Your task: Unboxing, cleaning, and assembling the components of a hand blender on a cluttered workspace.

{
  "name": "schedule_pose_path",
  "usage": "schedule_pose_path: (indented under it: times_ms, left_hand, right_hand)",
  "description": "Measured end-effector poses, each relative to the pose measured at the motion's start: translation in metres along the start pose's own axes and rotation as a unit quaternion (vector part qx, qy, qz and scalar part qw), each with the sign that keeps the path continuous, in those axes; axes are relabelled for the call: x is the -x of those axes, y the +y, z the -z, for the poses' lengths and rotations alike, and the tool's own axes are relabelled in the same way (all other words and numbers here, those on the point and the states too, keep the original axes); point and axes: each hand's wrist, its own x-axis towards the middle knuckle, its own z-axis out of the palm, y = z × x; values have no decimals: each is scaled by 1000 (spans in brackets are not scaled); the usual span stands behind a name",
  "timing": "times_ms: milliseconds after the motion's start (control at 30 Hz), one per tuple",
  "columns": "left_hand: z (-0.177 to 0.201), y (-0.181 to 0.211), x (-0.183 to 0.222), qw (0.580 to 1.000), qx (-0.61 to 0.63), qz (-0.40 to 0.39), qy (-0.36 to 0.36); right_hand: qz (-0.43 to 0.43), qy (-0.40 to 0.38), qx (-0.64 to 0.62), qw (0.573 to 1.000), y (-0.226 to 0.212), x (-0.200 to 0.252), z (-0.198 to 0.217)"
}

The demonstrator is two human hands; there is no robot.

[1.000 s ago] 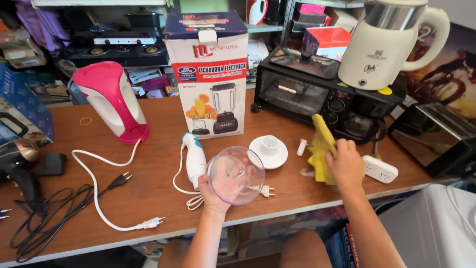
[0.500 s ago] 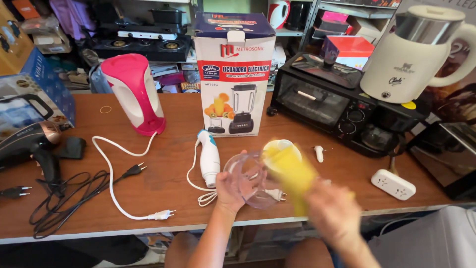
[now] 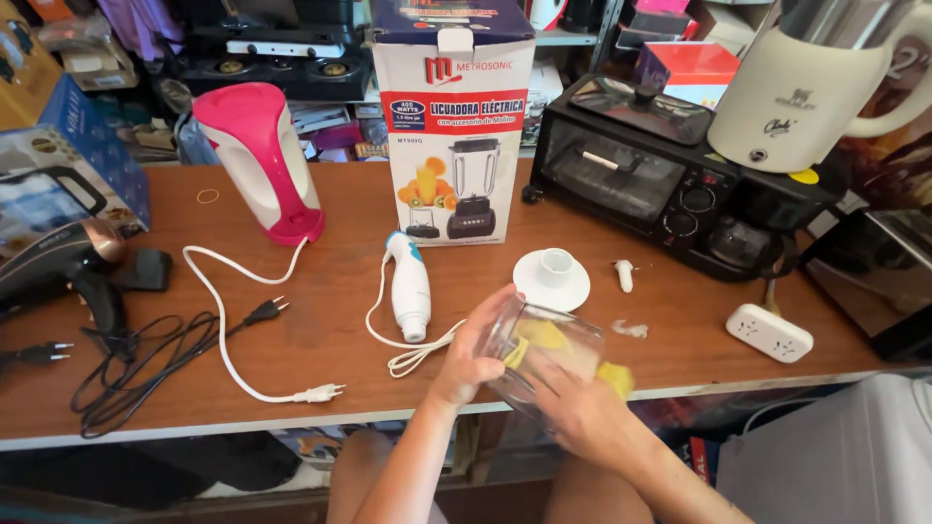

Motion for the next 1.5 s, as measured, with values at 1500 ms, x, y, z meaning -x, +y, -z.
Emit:
schedule_pose_path:
  times_ms: [1500]
  left_hand:
    - [-60,64,25,971,-135,139,138]
  right_hand:
    - [50,221,-161,961,-49,-33,80]
